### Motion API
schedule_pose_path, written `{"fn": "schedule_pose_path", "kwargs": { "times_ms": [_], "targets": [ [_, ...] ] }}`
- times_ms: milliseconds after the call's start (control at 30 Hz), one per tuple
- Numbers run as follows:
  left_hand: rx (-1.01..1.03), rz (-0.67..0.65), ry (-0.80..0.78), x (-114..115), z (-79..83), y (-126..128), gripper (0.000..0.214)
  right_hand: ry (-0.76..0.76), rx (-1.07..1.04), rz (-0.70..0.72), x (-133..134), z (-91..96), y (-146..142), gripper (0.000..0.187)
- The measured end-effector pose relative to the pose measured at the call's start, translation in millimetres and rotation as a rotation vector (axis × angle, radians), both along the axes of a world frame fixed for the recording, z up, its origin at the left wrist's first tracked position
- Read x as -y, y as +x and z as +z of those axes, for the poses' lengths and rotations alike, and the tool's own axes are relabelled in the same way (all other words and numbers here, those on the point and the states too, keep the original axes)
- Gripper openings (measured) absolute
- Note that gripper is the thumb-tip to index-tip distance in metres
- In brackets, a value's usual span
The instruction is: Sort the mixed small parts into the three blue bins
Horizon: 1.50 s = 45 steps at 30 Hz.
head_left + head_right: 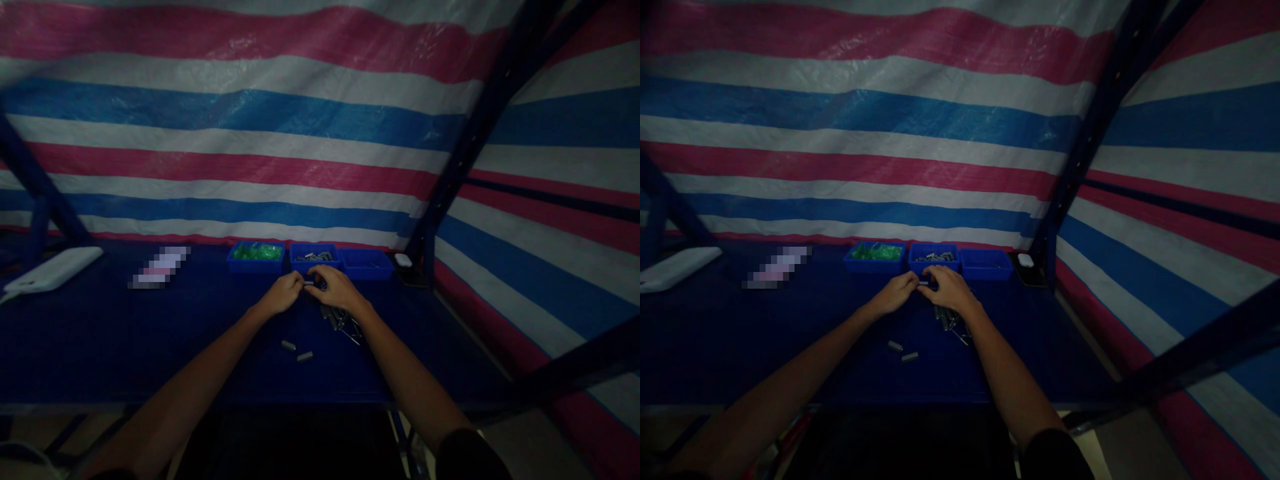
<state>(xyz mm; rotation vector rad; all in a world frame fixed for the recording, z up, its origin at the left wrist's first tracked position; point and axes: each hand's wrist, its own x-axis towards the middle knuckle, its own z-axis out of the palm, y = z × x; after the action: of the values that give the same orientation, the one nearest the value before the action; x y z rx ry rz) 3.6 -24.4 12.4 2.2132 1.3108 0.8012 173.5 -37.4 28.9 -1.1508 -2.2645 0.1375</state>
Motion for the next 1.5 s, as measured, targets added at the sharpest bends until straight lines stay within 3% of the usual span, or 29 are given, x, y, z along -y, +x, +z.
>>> {"fn": "schedule_pose_path", "kwargs": {
  "times_ms": [200,300,400,533,667,733,867,933,1067,1233,1500],
  "targets": [
    [0.232,0.034,-0.15,-6.0,-0.9,-0.9,0.032,0.044,0.008,0.007,1.3,3.9,-3.4,0.01],
    [0.26,-0.015,-0.211,-3.4,1.0,0.4,0.041,0.055,-0.014,-0.034,-0.4,6.0,-1.6,0.016],
    [0.106,-0.178,-0.142,6.0,6.0,2.0,0.034,0.153,-0.134,-0.103,-1.4,10.7,4.1,0.02],
    [-0.187,-0.434,0.038,20.2,11.1,5.3,0.029,0.403,-0.404,-0.229,0.9,17.3,15.5,0.022],
    [-0.276,-0.455,0.114,21.4,9.1,7.2,0.025,0.582,-0.527,-0.398,0.4,21.3,24.8,0.028],
    [-0.298,-0.416,0.115,18.8,7.3,6.1,0.023,0.545,-0.442,-0.47,-3.9,22.0,26.3,0.03],
    [-0.315,-0.347,0.118,15.4,6.6,2.7,0.024,0.249,-0.052,-0.508,-12.8,18.0,23.3,0.024],
    [-0.3,-0.358,0.13,15.7,7.7,2.4,0.025,0.149,0.029,-0.494,-13.1,14.3,20.4,0.022],
    [-0.329,-0.454,0.136,19.2,9.8,5.1,0.015,0.091,0.004,-0.432,-7.9,8.8,14.1,0.024],
    [-0.301,-0.438,0.127,19.7,8.0,4.4,0.013,0.009,-0.051,-0.306,-6.4,4.3,9.1,0.024],
    [-0.003,-0.128,0.102,-2.3,4.8,-10.4,0.028,-0.032,-0.083,-0.005,1.3,-0.6,-3.0,0.027]
  ]
}}
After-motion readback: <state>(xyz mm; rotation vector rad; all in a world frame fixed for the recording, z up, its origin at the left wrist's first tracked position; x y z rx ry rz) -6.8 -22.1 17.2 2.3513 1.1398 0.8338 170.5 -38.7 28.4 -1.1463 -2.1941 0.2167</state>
